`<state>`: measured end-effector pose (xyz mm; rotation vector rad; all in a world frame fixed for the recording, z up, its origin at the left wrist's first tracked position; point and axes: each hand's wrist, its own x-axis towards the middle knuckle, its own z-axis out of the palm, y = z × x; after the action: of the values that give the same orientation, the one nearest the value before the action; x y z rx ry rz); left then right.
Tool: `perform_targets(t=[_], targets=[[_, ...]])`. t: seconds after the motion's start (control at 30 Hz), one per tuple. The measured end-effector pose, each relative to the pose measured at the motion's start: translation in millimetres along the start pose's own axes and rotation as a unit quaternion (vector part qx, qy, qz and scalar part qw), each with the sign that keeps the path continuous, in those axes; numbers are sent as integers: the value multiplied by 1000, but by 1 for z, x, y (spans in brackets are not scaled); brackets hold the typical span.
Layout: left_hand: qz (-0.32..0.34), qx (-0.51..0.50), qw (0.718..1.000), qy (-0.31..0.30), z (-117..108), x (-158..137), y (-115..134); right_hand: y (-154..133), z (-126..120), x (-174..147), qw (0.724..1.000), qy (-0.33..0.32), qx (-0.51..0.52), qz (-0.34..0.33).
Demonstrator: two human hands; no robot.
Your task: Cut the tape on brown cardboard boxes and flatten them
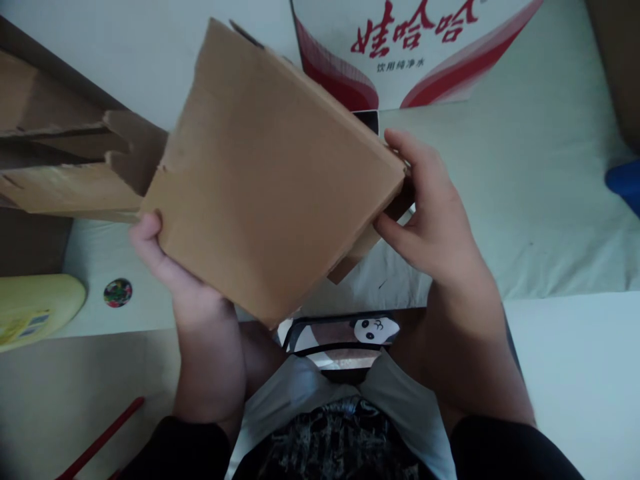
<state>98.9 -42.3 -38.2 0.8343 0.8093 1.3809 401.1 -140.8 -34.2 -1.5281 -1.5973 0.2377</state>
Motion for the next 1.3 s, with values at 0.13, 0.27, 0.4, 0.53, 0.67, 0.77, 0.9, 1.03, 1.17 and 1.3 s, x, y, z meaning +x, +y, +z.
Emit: perform_targets(t=[0.13,0.27,0.4,0.53,0.67,0.77,0.9,1.03,1.17,1.3], targets=[[2,14,1000,2,-7,2,-3,-2,1,2,997,21,-37,-62],[-10,23,1000,-11,-9,4,-4,-2,9,4,991,123,-48,-18],[-26,14,1000,-4,-6,4,-3,-10,15,6,982,187,4,-7],[-4,-3,1000,-16,-4,3,-1,-21,16,10,956,240,166,-40],[-2,-32,999,-22,1,3,0,-17,14,13,938,323,101,-79],[18,-65,998,-13,5,4,1,-12,12,13,923,357,-34,-139],[56,-59,997,-3,3,6,-1,-20,12,12,927,297,-112,-197],[77,-33,997,-1,-3,7,-3,-34,19,8,964,103,-98,-224],[62,-20,998,-2,-5,7,-4,-40,34,-3,974,-16,-153,-167],[78,-43,996,1,0,7,-5,-40,50,-12,973,-45,-148,-169]])
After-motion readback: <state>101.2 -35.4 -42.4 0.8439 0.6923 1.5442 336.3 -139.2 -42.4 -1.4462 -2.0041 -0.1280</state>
